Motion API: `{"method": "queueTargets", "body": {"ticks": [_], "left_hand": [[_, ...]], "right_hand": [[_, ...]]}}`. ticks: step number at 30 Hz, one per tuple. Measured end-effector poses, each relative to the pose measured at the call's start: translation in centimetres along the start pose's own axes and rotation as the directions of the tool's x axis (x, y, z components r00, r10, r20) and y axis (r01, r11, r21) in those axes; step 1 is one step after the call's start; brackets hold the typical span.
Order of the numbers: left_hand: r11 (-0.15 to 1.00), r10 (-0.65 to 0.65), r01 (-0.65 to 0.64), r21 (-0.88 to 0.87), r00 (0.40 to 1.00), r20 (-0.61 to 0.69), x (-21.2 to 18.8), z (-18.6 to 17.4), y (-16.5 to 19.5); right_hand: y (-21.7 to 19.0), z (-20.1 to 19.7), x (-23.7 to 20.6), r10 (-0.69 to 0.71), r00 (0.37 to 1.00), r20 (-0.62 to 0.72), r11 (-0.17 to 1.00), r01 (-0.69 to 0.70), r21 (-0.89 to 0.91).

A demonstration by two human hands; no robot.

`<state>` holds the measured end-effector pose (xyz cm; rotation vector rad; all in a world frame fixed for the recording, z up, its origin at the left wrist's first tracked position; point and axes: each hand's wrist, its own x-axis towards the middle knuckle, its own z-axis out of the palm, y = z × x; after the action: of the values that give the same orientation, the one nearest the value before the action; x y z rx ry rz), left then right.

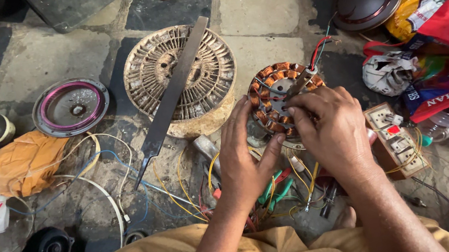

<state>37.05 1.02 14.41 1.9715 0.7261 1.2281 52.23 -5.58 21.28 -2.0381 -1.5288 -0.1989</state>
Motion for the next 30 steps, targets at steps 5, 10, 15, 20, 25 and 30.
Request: {"method": "queueTargets", "body": {"ticks": [5,10,15,20,25,30], "left_hand": [[1.0,0.009,-0.009,0.006,1.0,0.005,0.0,0.0,-0.1],[1.0,0.012,-0.012,0.009,1.0,0.01,0.0,0.0,-0.2],[1.0,0.022,-0.022,0.02,1.0,0.011,-0.1,0.0,-0.2],[1.0,0.01,-0.01,0.017,1.0,0.014,0.0,0.0,-0.1],[1.0,0.008,-0.009,0.023,1.0,0.009,0.0,-0.1,0.0],[1.0,0.017,-0.017,0.023,1.0,0.006,0.1,-0.2,0.1]], "right_hand": [[0.1,0.3,0.1,-0.019,1.0,0.0,0.999,0.019,0.032],[0.2,1.0,-0.3,0.014,0.997,-0.07,1.0,-0.012,0.02],[0.3,1.3,-0.4,0.096,0.993,-0.066,0.994,-0.093,0.052],[0.5,0.7,-0.2,0.117,0.993,0.001,0.992,-0.117,0.052],[0.3,0.2,-0.2,-0.008,1.0,-0.009,0.999,0.009,0.044],[0.2,0.5,0.0,-0.013,1.0,-0.024,1.0,0.013,0.022]]}}
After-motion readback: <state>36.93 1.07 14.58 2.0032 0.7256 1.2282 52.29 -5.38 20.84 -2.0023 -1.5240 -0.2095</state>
